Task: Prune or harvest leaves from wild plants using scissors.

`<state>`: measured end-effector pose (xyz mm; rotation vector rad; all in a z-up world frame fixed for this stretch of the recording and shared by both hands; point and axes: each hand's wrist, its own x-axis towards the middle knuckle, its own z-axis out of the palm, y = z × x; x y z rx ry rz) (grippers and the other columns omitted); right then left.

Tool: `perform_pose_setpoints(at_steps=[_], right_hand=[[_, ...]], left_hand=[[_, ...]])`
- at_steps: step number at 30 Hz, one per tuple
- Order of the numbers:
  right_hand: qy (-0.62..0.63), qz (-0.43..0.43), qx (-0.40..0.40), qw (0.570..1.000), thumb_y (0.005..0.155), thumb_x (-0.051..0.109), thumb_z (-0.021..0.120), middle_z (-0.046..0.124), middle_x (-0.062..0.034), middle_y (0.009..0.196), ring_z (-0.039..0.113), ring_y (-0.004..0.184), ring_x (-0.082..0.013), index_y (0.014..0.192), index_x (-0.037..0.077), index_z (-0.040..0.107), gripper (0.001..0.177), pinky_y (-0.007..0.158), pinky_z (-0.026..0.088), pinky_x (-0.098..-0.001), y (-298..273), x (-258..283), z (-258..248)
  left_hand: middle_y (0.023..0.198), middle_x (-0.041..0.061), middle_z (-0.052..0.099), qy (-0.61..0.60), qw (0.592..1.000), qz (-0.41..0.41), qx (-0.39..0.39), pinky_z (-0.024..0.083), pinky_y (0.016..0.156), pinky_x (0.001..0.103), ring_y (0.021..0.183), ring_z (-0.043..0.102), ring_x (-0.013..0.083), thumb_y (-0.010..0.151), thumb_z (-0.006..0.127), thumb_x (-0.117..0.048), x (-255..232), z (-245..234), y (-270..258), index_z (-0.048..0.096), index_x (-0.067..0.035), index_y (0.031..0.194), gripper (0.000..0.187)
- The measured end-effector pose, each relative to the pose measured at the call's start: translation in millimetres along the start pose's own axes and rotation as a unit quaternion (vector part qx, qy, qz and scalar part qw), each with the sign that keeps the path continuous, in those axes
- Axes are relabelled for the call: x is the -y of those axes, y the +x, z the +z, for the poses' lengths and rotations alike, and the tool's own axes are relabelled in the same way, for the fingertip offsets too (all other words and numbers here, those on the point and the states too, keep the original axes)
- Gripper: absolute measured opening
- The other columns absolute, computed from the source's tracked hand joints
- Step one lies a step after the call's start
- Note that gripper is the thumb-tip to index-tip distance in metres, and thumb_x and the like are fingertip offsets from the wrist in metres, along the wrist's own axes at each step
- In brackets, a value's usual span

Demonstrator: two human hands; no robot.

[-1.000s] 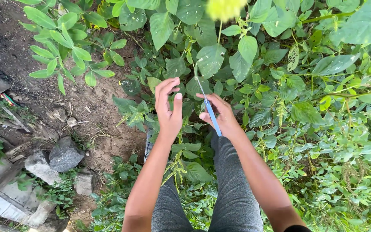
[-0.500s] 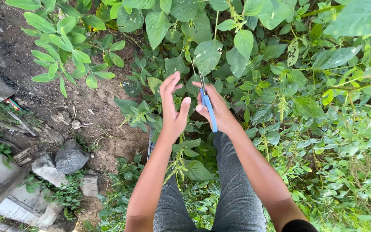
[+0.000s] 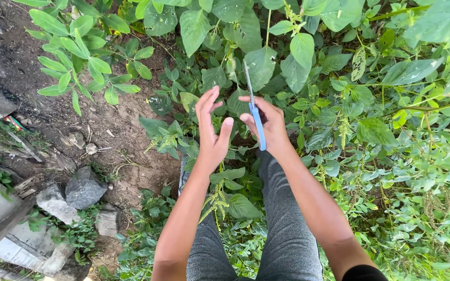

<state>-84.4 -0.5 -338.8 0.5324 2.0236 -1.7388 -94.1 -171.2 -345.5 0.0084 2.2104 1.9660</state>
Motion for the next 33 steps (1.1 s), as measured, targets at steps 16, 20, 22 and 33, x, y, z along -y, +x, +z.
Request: perform_pose_setpoints(at_steps=[16,20,22,33], right_hand=[[-0.004,-0.029,0.090,0.995,0.096,0.050,0.065,0.054,-0.0056,0.109,0.056,0.100,-0.0178,0.151,0.010,0.047,0.070,0.092,0.049,-0.0344,-21,-5,-2],[0.030,-0.041,0.095,0.994,0.097,0.056,0.064,0.055,-0.0040,0.110,0.058,0.101,-0.0162,0.153,0.009,0.047,0.074,0.091,0.051,-0.0328,-6,4,-6],[0.055,-0.043,0.107,0.992,0.097,0.057,0.064,0.055,-0.0037,0.111,0.058,0.102,-0.0160,0.153,0.008,0.047,0.076,0.091,0.051,-0.0322,2,13,-8],[0.099,0.048,0.036,0.993,0.100,0.028,0.069,0.056,0.0023,0.077,0.056,0.059,-0.0056,0.133,0.008,0.065,0.038,0.053,0.049,-0.0228,18,8,-10]], left_hand=[[0.166,0.012,0.031,-0.017,1.000,-0.013,0.006,0.037,0.130,0.046,0.156,0.035,0.0278,0.111,0.055,-0.028,-2,1,3,0.033,-0.009,0.161,0.058],[0.166,0.013,0.031,-0.013,1.000,-0.004,0.010,0.038,0.130,0.046,0.156,0.035,0.0280,0.111,0.055,-0.028,1,4,1,0.032,-0.010,0.161,0.058],[0.166,0.013,0.031,-0.013,1.000,-0.004,0.011,0.037,0.130,0.046,0.156,0.035,0.0284,0.111,0.054,-0.028,-1,5,1,0.032,-0.010,0.161,0.058],[0.166,0.014,0.030,-0.014,1.000,-0.013,0.016,0.037,0.129,0.046,0.155,0.034,0.0287,0.111,0.054,-0.036,-6,8,7,0.030,-0.010,0.163,0.063]])
